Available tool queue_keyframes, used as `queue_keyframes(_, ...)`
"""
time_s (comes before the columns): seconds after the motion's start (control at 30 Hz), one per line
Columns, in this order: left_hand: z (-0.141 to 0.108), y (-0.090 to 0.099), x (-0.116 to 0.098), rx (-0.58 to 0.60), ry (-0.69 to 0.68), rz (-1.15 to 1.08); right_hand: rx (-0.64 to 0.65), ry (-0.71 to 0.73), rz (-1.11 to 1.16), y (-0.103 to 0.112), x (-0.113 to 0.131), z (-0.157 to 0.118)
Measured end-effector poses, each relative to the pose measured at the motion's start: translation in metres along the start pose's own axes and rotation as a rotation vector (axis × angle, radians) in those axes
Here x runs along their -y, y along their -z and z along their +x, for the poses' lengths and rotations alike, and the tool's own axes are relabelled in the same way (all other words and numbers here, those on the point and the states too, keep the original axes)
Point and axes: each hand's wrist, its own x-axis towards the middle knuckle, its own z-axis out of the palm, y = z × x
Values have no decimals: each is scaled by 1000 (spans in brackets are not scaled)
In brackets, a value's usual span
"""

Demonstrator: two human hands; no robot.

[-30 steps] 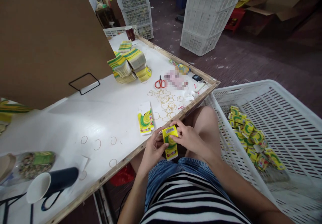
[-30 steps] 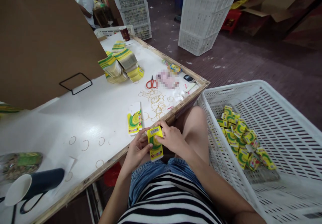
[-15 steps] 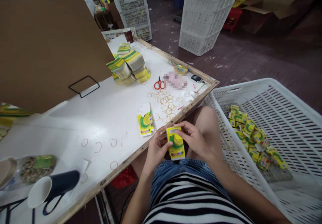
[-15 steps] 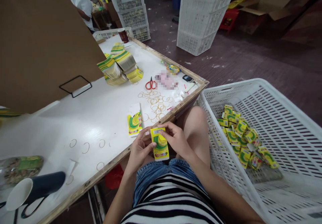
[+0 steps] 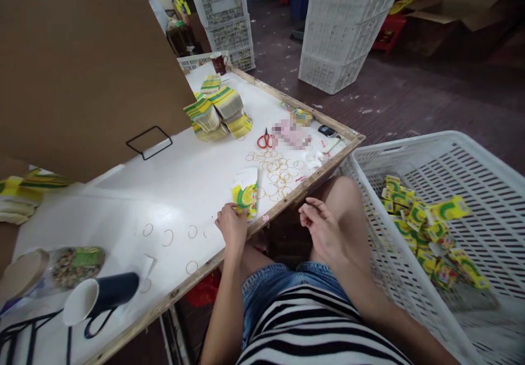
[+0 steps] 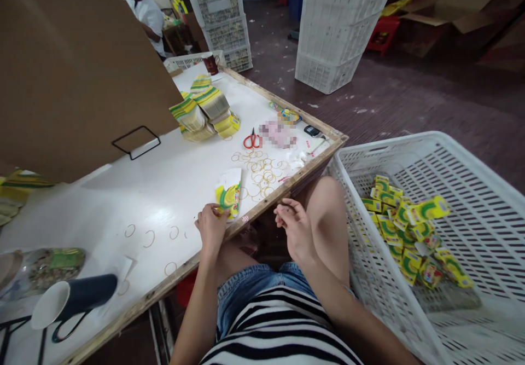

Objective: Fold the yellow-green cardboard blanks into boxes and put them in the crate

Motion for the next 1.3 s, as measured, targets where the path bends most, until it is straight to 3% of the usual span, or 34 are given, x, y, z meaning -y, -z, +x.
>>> queue_keyframes(0.13,2,0,3,-11,54,-22,99,-47,-91,-19,-4,-5)
queue_keyframes(0.37,8,10,9,20,42,-248,242,56,-286,-35,-8,-4)
queue_keyframes(0.43,-2,20,5,40,-3,-355,290,163,-411,-42,-7,-7)
queue_keyframes(0.57,-38,43,-10,88,-125,-584,473,547,-696,-56,1,-15)
queue_keyframes(0.67,-60,50,-19,187,-193,-904,582,636,-756,-63,6,-19)
queue_keyframes(0.77,-67,48,-18,320,-170,-1072,512,595,-738,-61,7,-22)
queue_keyframes(0.93,-62,33,-11,765,-104,-1376,498,515,-614,-52,3,-30)
queue_keyframes(1.03,-60,27,-15,895,-2,-1440,479,487,-580,-50,1,-33)
queue_keyframes(1.13,-61,24,-21,844,53,-1470,419,556,-604,-47,0,-34)
queue_keyframes(1.23,-62,20,-22,678,102,-1502,278,644,-633,-43,0,-32)
queue_keyframes(1.3,-62,16,-21,564,119,-1513,289,599,-665,-40,-1,-30)
